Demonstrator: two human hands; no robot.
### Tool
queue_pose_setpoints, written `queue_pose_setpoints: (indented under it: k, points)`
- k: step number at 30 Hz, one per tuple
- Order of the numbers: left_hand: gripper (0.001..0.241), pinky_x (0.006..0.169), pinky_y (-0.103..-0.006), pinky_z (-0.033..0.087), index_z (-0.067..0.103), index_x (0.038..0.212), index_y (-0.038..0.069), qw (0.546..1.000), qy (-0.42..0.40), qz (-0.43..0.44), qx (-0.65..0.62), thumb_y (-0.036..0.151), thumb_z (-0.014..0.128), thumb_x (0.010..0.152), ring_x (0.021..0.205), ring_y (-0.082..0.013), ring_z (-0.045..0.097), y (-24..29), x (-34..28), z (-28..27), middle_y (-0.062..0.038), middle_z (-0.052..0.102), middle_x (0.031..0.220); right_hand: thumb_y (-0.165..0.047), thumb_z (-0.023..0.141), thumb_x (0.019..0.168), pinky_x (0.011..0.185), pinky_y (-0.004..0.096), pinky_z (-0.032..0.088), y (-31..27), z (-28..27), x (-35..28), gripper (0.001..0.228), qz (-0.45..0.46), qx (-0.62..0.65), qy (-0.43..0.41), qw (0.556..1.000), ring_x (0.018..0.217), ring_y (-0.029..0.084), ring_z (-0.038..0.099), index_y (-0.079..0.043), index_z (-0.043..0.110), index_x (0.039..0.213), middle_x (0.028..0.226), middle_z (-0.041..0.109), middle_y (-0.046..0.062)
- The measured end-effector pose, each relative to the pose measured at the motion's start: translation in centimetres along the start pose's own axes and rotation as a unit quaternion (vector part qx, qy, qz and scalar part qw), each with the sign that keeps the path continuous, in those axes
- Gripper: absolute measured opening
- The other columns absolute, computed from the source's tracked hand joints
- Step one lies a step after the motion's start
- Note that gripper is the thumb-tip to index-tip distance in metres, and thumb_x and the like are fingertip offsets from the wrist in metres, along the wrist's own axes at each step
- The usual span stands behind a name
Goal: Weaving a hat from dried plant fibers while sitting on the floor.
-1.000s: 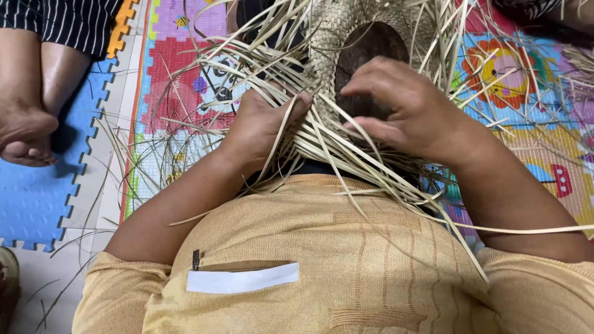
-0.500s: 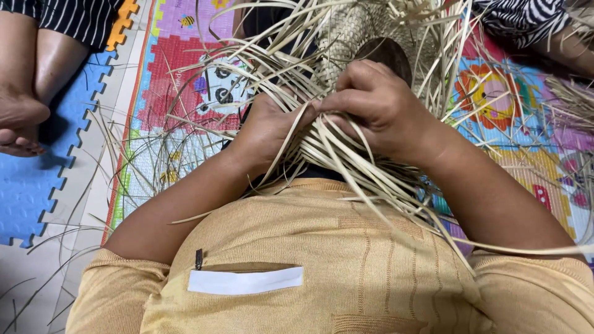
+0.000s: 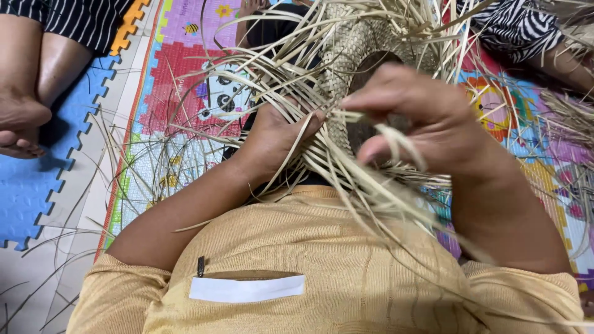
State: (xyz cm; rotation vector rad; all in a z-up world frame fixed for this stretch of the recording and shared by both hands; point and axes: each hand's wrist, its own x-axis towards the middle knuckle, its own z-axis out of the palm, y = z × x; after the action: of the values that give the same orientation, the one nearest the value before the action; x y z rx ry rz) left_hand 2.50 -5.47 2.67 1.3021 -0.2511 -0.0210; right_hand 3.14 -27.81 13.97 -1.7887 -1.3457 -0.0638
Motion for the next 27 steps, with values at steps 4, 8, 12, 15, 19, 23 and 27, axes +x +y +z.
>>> queue_pose_setpoints:
  k: [4, 8, 12, 15, 19, 23, 27]
  points:
    - [0.032, 0.097, -0.0324, 0.056, 0.072, 0.113, 0.008, 1.0, 0.003, 0.007, 0.015, 0.031, 0.075, 0.091, 0.102, -0.0152, 0.069, 0.1, -0.3, 0.0, -0.004, 0.075, 0.111, -0.016, 0.081, 0.088, 0.091, 0.033, 0.048, 0.4, -1.1, -1.0, 0.052, 0.054, -0.089, 0.017, 0.994, 0.1, 0.025, 0.058, 0.002, 0.063, 0.133, 0.111, 0.059, 0.016]
    - [0.034, 0.098, -0.0349, 0.06, 0.071, 0.118, 0.001, 0.998, 0.004, -0.028, -0.055, 0.022, 0.074, 0.091, 0.104, -0.0209, 0.073, 1.3, -0.9, 0.8, -0.011, 0.075, 0.116, -0.009, 0.078, 0.1, 0.083, 0.044, 0.05, 4.1, 1.2, -1.2, 0.034, -0.021, -0.23, -0.04, 0.972, 0.097, 0.034, 0.06, -0.004, 0.067, 0.131, 0.11, 0.058, 0.018]
    - [0.027, 0.091, -0.032, 0.061, 0.074, 0.111, 0.004, 0.996, 0.012, -0.052, -0.07, 0.021, 0.076, 0.09, 0.097, -0.0167, 0.072, 0.3, -1.0, 0.3, -0.008, 0.076, 0.109, -0.005, 0.07, 0.105, 0.08, 0.049, 0.045, 4.7, 2.8, -0.2, 0.016, -0.061, -0.25, -0.018, 0.966, 0.089, 0.036, 0.057, 0.0, 0.07, 0.12, 0.103, 0.06, 0.018]
    - [0.02, 0.085, -0.031, 0.061, 0.075, 0.106, 0.004, 0.995, 0.018, -0.04, -0.089, 0.016, 0.077, 0.089, 0.091, -0.0151, 0.071, 0.6, -1.0, 0.4, -0.005, 0.076, 0.102, -0.012, 0.065, 0.107, 0.079, 0.049, 0.044, 4.7, 2.8, -0.1, 0.014, -0.061, -0.22, -0.001, 0.974, 0.085, 0.035, 0.056, -0.001, 0.071, 0.113, 0.099, 0.059, 0.016]
    - [0.015, 0.083, -0.0284, 0.059, 0.075, 0.102, 0.008, 0.999, 0.015, -0.013, -0.036, 0.017, 0.075, 0.09, 0.088, -0.0108, 0.068, 1.3, -1.0, 0.6, -0.001, 0.074, 0.097, -0.014, 0.071, 0.104, 0.081, 0.045, 0.045, 4.4, 2.7, -0.1, 0.019, -0.047, -0.172, 0.002, 0.984, 0.093, 0.032, 0.058, 0.002, 0.072, 0.114, 0.101, 0.059, 0.016]
    - [0.006, 0.074, -0.0256, 0.058, 0.071, 0.091, 0.014, 0.991, 0.002, 0.064, 0.116, 0.016, 0.069, 0.097, 0.079, -0.0075, 0.066, 1.6, -0.9, 0.3, 0.002, 0.072, 0.086, -0.018, 0.065, 0.108, 0.082, 0.047, 0.04, 4.3, 3.5, 0.4, 0.022, -0.066, -0.242, 0.028, 0.968, 0.09, 0.034, 0.057, 0.002, 0.071, 0.113, 0.1, 0.06, 0.016]
    - [0.033, 0.049, -0.0257, 0.035, 0.055, 0.068, 0.018, 0.962, 0.061, 0.087, 0.252, 0.018, 0.071, 0.096, 0.057, -0.0022, 0.042, 1.2, -0.6, 0.5, 0.009, 0.05, 0.062, -0.007, 0.072, 0.106, 0.078, 0.047, 0.04, 4.5, 3.6, 1.2, 0.01, -0.057, -0.243, 0.026, 0.968, 0.088, 0.033, 0.056, 0.001, 0.071, 0.112, 0.098, 0.06, 0.015]
